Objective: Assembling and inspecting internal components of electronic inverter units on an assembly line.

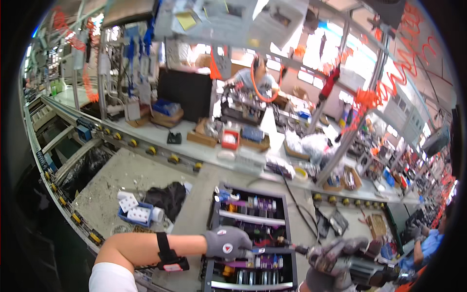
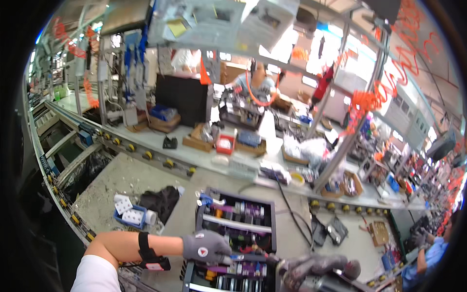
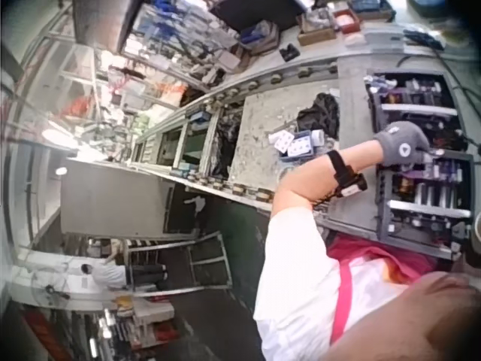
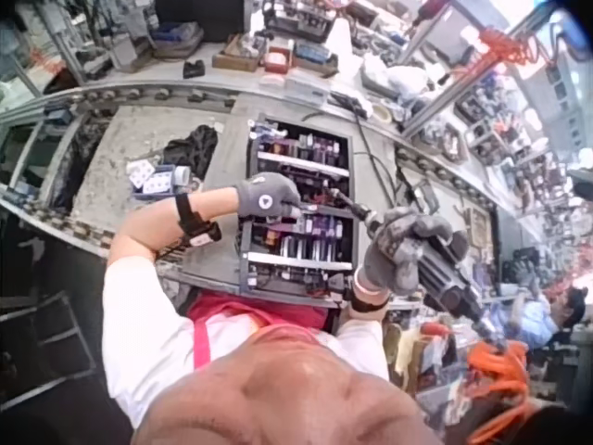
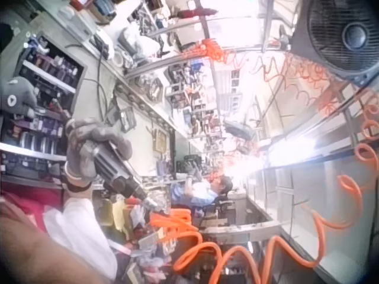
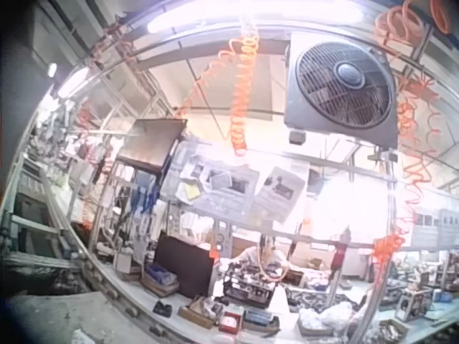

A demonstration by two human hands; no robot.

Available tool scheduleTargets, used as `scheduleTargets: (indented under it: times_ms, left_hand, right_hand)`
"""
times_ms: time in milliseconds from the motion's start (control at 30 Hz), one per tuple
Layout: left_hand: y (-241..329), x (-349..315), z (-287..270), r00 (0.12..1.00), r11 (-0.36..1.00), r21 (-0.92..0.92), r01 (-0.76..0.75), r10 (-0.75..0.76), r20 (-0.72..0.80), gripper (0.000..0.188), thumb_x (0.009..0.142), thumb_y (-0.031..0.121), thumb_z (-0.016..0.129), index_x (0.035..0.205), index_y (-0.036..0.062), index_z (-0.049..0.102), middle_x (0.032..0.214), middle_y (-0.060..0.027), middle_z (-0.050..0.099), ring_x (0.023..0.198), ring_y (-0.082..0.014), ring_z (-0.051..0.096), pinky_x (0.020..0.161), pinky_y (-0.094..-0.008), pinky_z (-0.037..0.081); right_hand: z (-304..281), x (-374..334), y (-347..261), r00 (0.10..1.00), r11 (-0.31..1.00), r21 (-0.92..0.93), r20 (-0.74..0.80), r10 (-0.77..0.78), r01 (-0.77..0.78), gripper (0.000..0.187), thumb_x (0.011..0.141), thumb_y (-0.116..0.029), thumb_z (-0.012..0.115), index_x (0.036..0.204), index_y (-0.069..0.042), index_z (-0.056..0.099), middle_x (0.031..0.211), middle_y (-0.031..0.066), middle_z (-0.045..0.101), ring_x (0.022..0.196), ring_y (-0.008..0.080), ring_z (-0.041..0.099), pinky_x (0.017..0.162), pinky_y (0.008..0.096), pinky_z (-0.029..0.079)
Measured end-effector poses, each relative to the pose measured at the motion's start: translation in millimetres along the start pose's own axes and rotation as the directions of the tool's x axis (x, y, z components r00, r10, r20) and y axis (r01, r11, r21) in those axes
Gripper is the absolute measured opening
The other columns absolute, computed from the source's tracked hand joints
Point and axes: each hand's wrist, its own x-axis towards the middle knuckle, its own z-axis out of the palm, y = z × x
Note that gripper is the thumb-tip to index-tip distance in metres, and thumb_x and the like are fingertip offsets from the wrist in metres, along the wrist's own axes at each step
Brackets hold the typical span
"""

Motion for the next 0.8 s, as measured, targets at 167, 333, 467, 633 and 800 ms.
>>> scheduleTargets:
  times_ms: [167,333,467,633,800]
  left_hand:
    - [5,7,6,0.988,0.987,0.059,0.151,-0.149,-0.044,0.037,0.088,0.039,0.055,0.094,0.0048,0.068,0.083,-0.0143,0.065,0.081,-0.031,0.063,0.073,-0.0412,0.049]
    - [11,7,2,0.988,0.983,0.103,0.149,-0.144,-0.054,0.036,0.088,0.039,0.054,0.095,0.0067,0.069,0.087,-0.014,0.064,0.083,-0.0321,0.062,0.075,-0.0425,0.049]
    - [17,5,6,0.987,0.978,0.148,0.148,-0.138,-0.078,0.032,0.088,0.037,0.055,0.088,0.008,0.067,0.083,-0.0128,0.062,0.082,-0.0315,0.062,0.072,-0.0433,0.049]
    - [20,3,20,0.982,0.947,0.294,0.131,-0.082,-0.173,0.023,0.083,0.03,0.059,0.08,0.0085,0.066,0.079,-0.0099,0.06,0.076,-0.0286,0.064,0.065,-0.0402,0.051]
    - [27,4,22,0.989,0.917,0.39,0.084,-0.03,-0.143,0.014,0.077,0.018,0.059,0.082,0.0075,0.067,0.083,-0.0098,0.062,0.075,-0.0273,0.065,0.064,-0.0388,0.053]
  right_hand:
    - [-16,-3,21,0.999,0.998,0.05,0.012,0.047,-0.047,0.073,0.079,-0.006,0.07,0.141,-0.008,0.03,0.108,0.0163,0.053,0.077,0.0258,0.061,0.062,0.0428,0.052]
    - [-12,-1,29,0.982,0.979,0.078,0.019,0.186,-0.187,0.075,0.075,-0.001,0.065,0.14,-0.003,0.028,0.102,0.0165,0.055,0.075,0.026,0.065,0.065,0.0417,0.056]
    - [-4,-3,36,0.98,0.979,0.042,0.032,0.197,-0.198,0.076,0.073,0.001,0.066,0.139,-0.002,0.029,0.103,0.0172,0.056,0.076,0.0266,0.066,0.068,0.0425,0.056]
    - [-2,-8,37,0.926,0.924,0.065,0.033,0.375,-0.377,0.073,0.073,0.002,0.07,0.136,-0.001,0.033,0.102,0.0156,0.058,0.081,0.0247,0.065,0.074,0.0403,0.055]
    - [-1,-7,40,0.878,0.874,0.091,0.023,0.477,-0.477,0.068,0.07,0.005,0.068,0.132,0.0,0.039,0.1,0.0128,0.059,0.082,0.0207,0.064,0.076,0.0358,0.055]
